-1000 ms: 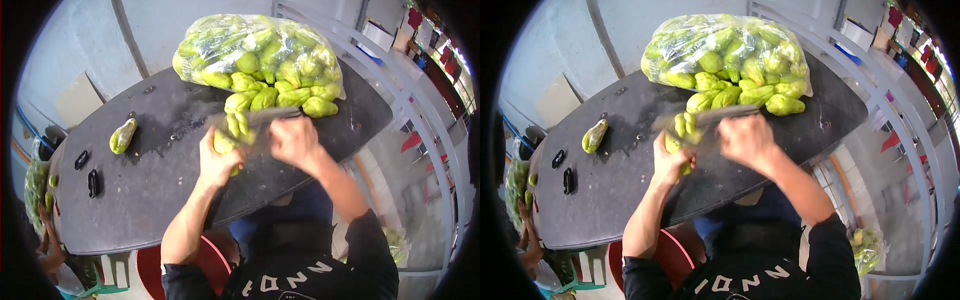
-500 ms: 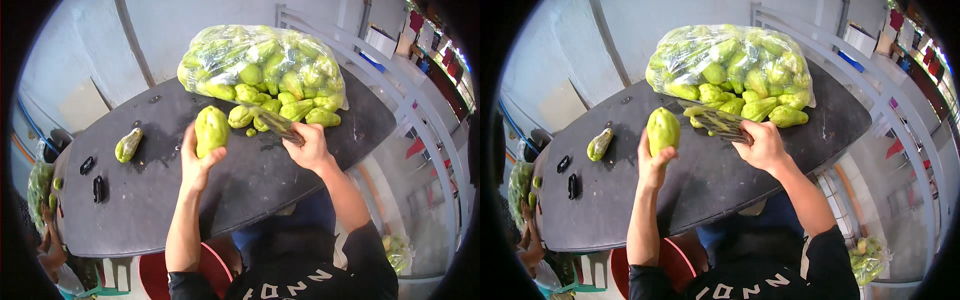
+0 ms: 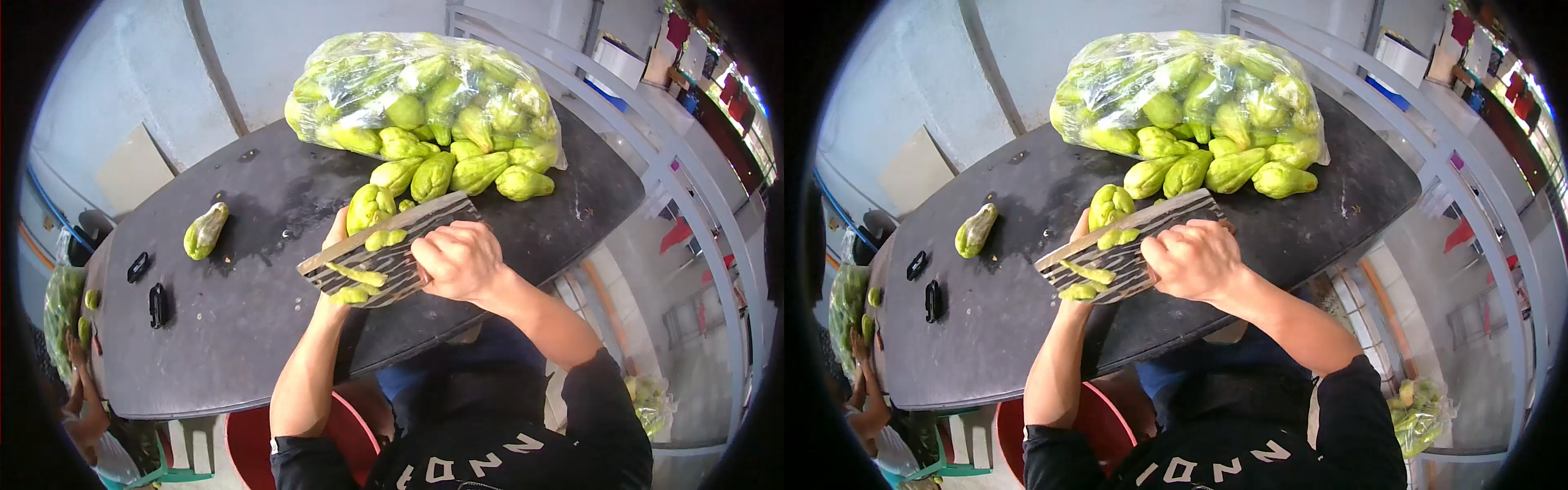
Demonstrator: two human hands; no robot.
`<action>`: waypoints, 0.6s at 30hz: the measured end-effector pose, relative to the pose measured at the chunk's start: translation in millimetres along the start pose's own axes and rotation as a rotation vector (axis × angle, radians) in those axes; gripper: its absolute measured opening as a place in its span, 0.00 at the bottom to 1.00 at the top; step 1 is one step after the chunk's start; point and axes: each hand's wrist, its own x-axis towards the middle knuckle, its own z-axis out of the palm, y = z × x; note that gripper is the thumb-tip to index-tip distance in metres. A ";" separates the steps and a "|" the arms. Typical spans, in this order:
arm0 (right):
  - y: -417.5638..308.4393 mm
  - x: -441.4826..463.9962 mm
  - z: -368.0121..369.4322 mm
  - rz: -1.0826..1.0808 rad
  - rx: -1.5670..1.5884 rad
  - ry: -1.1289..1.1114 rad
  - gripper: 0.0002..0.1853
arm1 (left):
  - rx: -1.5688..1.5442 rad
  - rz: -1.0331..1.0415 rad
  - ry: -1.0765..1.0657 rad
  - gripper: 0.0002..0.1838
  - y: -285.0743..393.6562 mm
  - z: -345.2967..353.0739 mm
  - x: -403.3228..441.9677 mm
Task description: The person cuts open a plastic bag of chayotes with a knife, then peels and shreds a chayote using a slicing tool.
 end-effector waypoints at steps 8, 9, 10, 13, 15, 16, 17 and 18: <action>-4.0 0.7 4.7 -0.025 0.035 0.024 0.12 | -0.133 -0.060 -0.008 0.17 -1.7 -0.1 -1.0; -4.1 -0.1 4.6 -0.016 0.050 0.013 0.11 | -0.478 -0.216 -0.044 0.18 1.0 -0.8 0.6; -3.2 0.0 4.2 -0.010 0.065 0.004 0.11 | -0.823 -0.370 -0.079 0.19 2.4 -0.8 1.8; 11.9 -6.5 10.9 0.110 0.030 -0.042 0.08 | 0.084 -0.001 0.038 0.24 -8.9 2.1 -7.7; 46.5 -1.1 6.9 0.410 -0.125 -0.193 0.07 | 0.392 -0.124 0.111 0.30 19.8 11.6 -5.6; 60.3 -7.2 5.0 0.470 -0.102 -0.184 0.08 | 0.414 -0.066 0.107 0.30 19.4 11.2 -8.4; 73.0 -3.0 0.0 0.514 -0.085 -0.167 0.10 | 0.432 0.008 0.112 0.30 19.0 10.9 -5.2; 78.9 -4.4 -4.1 0.504 -0.090 -0.162 0.10 | 0.430 0.019 0.117 0.30 18.9 11.8 -0.9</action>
